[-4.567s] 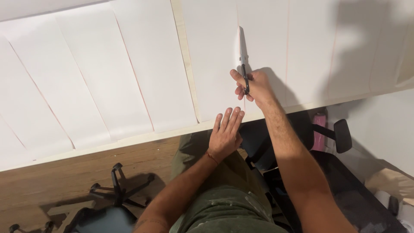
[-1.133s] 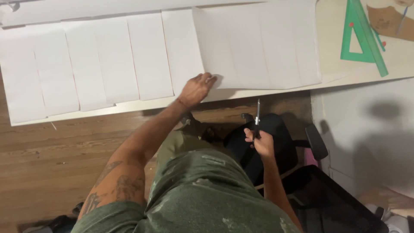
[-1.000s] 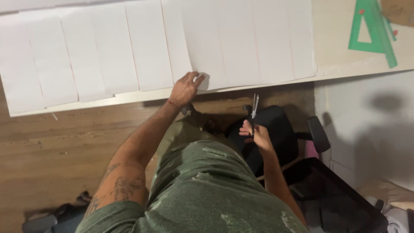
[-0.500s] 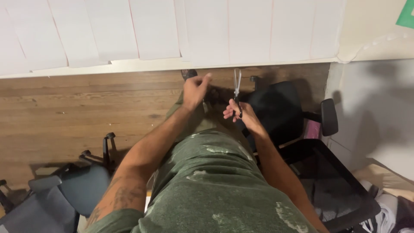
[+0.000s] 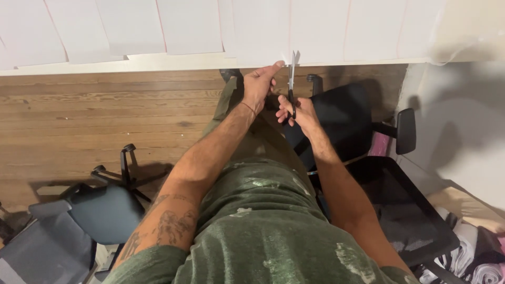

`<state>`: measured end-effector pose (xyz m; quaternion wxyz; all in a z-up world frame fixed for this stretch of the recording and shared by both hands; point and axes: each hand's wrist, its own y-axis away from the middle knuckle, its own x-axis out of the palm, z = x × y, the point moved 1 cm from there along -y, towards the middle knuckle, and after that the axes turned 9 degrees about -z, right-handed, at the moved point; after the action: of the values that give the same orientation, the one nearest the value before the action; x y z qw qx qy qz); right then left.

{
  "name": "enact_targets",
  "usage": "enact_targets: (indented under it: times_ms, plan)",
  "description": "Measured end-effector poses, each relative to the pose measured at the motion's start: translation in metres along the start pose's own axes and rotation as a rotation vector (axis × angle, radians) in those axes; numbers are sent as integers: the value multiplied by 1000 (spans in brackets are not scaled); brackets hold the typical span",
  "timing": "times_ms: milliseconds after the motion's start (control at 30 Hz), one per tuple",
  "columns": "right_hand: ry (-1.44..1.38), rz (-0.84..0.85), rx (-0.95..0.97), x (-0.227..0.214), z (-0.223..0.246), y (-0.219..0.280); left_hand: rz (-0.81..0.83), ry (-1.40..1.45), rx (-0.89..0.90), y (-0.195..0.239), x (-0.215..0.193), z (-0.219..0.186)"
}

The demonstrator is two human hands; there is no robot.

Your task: Cutting strips of paper along marked lines using scissors

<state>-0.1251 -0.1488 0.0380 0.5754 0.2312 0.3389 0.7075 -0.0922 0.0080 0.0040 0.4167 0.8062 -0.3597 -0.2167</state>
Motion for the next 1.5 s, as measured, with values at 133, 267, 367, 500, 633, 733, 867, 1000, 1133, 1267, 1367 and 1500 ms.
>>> enact_targets:
  times_ms: [133,267,367,500,633,733,867,1000,1133,1267,1367,1500]
  plan:
    - [12,-9,2,0,-4,-7,8,-2,-7,-4,-2,3]
    - [36,-21,4,0,5,-2,-11,-2,-6,-12,0,11]
    - [47,-37,3,0,7,-1,-22,-15,-1,-13,1,10]
    - [40,-42,-6,1,7,-2,-31,-26,1,-17,1,11]
    - [15,-57,-1,2,3,-2,-26,-47,13,-15,1,9]
    - [-9,-72,15,3,1,-2,7,-68,33,-5,-3,-4]
    - [-32,-88,25,7,5,2,-18,-532,414,14,-19,-33]
    - [44,-151,149,14,30,15,-161,-889,1396,8,-21,-60]
    - [53,-159,159,11,29,18,103,-1613,1149,15,-10,-104]
    - [55,-151,160,5,32,21,324,-1742,1069,31,-9,-133]
    - [43,-161,178,9,33,18,313,-1767,1133,33,-10,-136]
    - [8,-166,162,15,32,13,318,-1751,1132,28,-10,-133]
